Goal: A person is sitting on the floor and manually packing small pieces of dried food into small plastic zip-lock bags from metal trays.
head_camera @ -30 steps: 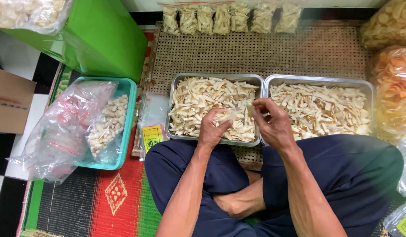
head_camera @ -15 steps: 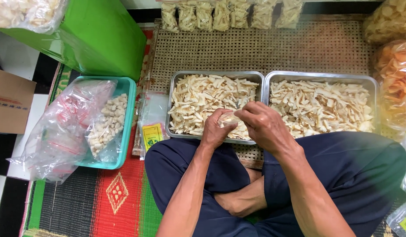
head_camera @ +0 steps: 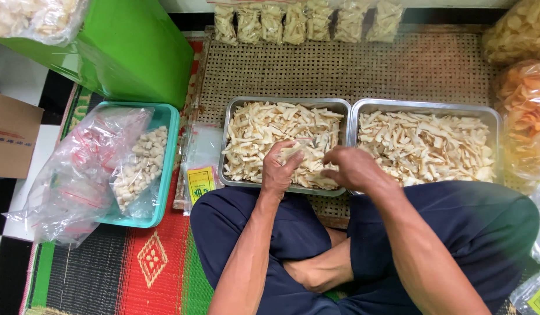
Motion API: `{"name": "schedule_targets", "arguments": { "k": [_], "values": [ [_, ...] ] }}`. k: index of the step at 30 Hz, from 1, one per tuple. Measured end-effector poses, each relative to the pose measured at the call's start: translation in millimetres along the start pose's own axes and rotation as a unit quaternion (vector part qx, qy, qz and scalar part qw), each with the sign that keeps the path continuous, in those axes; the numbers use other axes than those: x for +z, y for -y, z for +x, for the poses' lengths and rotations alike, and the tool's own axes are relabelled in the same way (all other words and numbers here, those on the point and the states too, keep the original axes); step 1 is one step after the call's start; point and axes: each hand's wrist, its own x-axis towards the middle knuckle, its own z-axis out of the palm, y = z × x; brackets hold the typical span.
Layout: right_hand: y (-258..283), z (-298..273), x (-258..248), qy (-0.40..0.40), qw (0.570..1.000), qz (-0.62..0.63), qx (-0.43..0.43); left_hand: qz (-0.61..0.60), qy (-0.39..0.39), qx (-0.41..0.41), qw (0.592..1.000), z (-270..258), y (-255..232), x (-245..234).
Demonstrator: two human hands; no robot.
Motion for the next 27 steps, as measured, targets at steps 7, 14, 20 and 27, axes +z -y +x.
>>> {"name": "schedule_targets", "arguments": {
  "k": [7, 14, 20, 27],
  "values": [
    [-6, 29, 56, 0.006, 0.999, -0.05, -0.013, 0.004, 0.0, 0.016, 1.0, 3, 1, -1],
    [-5, 14, 39, -0.055, 0.989, 0.135, 0.036, 0.031, 0.006, 0.047, 0.998, 0, 1, -2],
    [-8, 0, 30, -0.118, 0.972, 0.2, 0.042, 0.062, 0.015, 0.055, 0.996, 2, 14, -6],
    [-19, -8, 29, -0.238, 0.944, 0.226, -0.025, 0.087, 0.022, 0.062, 0.994, 0, 16, -9]
  ]
}}
